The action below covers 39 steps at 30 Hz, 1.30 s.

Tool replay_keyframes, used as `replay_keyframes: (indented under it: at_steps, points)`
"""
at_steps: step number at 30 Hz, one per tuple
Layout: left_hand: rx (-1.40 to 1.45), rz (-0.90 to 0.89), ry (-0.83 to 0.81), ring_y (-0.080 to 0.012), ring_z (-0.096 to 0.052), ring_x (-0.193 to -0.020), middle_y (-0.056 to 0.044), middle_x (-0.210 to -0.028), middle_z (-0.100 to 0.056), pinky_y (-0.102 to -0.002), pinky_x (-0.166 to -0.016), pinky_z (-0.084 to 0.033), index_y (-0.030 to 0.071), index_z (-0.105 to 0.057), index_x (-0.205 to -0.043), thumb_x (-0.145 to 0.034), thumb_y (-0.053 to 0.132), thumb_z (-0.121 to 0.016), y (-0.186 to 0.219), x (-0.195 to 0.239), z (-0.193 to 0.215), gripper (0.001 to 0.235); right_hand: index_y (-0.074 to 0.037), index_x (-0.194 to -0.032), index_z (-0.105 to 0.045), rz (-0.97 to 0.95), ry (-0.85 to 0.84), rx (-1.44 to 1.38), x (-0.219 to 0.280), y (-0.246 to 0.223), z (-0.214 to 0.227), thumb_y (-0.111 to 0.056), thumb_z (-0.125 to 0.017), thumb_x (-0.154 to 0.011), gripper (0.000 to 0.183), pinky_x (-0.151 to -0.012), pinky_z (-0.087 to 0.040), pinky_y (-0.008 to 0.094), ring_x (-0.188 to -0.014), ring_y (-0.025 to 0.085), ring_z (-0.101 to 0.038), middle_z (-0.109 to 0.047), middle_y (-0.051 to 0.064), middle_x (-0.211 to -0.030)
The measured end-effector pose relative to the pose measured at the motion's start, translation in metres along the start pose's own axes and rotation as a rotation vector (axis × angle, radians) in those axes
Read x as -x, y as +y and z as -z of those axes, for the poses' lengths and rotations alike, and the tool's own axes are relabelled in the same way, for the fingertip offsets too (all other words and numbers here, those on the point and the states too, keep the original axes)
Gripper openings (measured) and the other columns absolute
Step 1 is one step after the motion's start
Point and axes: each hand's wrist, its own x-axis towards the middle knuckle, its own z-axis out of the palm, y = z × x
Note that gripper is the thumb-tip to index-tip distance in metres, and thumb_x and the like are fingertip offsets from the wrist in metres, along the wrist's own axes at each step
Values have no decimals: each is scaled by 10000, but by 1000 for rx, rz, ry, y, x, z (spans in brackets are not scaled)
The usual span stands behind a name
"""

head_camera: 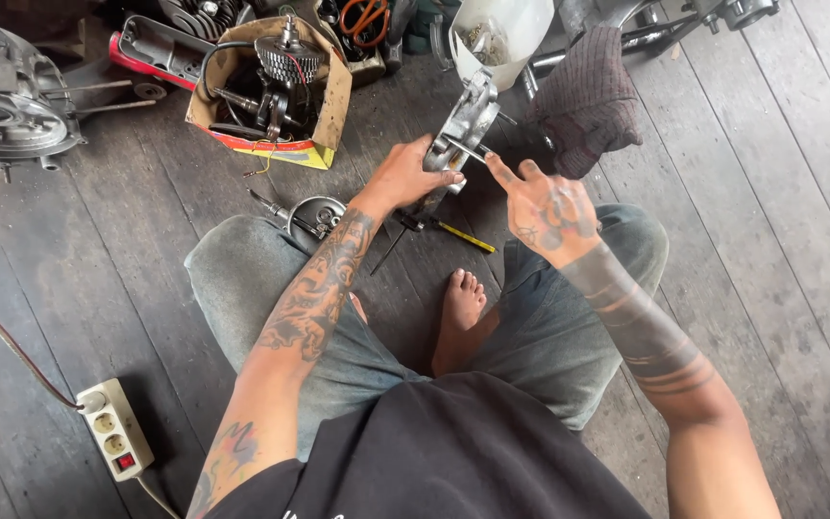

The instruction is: Cleaning a motorcycle engine casing using a brush and a small tool to remove debris and grime.

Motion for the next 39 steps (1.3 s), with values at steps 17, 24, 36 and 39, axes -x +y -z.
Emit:
replay_keyframes:
  at_steps: [17, 24, 36, 39]
  points:
    - [34, 34, 18, -390, -724, -930, -174, -914, -736, -458, -775, -543, 121, -659, -1054, -871, 510, -771, -8, -4, -7, 444, -246, -1337, -642, -65, 9, -95, 11, -1, 23, -212, -512, -997, 366, -608, -610, 528, -660, 429, -722, -697, 63, -922]
    - [-22, 29, 10, -397, -726, -918, -171, -904, -737, -459, -764, -544, 112, -662, -1060, -891, 468, -765, -7, -4, -5, 407, -263, -1228, -664, -120, -16, -63, 0, -9, 19, -256, -557, -980, 270, -622, -609, 450, -591, 319, -709, -668, -7, -872]
    - [3, 51, 4, -397, -724, -953, -165, -949, -742, -458, -796, -547, 120, -667, -1086, -882, 458, -774, -10, -6, -6, 409, -402, -1521, -465, -92, -80, -70, 8, 9, -16, -259, -500, -925, 614, -707, -617, 545, -600, 343, -704, -615, 1, -956]
    - [34, 42, -9, -377, -729, -942, -160, -952, -744, -442, -800, -552, 123, -673, -1068, -872, 486, -791, -5, -3, -7, 429, -416, -1554, -415, -84, -84, -74, 19, 12, -15, -251, -440, -949, 627, -630, -625, 514, -654, 372, -727, -606, 9, -951]
